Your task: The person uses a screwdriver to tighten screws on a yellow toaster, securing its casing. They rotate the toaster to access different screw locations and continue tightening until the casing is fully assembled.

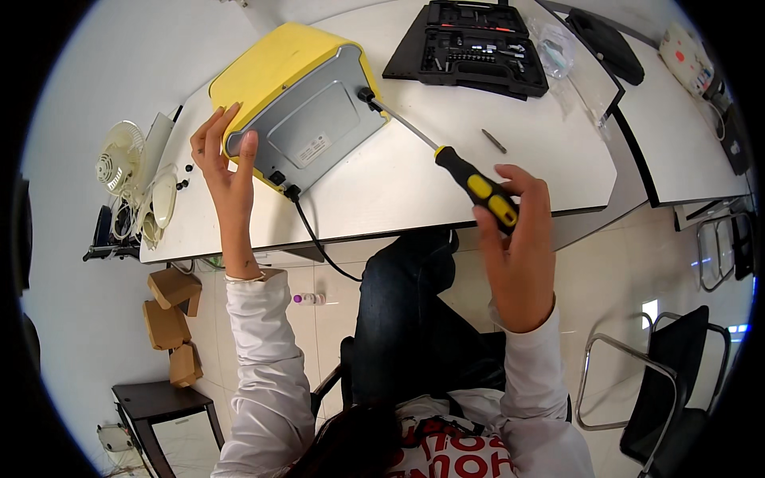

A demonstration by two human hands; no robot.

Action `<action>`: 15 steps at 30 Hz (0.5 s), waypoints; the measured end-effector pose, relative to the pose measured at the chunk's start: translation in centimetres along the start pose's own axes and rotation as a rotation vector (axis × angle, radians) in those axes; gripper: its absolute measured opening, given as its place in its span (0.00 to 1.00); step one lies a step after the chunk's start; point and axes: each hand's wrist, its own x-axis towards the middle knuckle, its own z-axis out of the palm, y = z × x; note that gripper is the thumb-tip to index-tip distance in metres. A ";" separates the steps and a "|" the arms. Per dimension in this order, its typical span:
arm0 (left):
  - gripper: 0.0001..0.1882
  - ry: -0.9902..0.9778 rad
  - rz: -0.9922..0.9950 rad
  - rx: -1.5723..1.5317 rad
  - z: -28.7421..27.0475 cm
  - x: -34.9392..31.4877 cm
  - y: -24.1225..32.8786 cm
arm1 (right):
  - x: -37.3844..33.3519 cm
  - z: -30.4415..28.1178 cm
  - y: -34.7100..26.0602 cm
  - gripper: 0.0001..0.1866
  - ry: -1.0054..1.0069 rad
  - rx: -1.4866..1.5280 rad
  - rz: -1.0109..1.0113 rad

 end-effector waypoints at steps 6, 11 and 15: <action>0.20 0.011 0.013 0.002 0.1 0.1 0.1 | 0.4 0.0 0.6 0.19 0.014 0.006 0.093; 0.20 0.032 0.058 0.051 0.5 -0.1 -0.1 | 0.0 1.3 0.6 0.18 0.115 -0.011 -0.150; 0.20 0.042 0.073 0.116 0.4 -0.1 0.7 | 0.4 1.4 1.6 0.16 0.174 -0.018 -0.256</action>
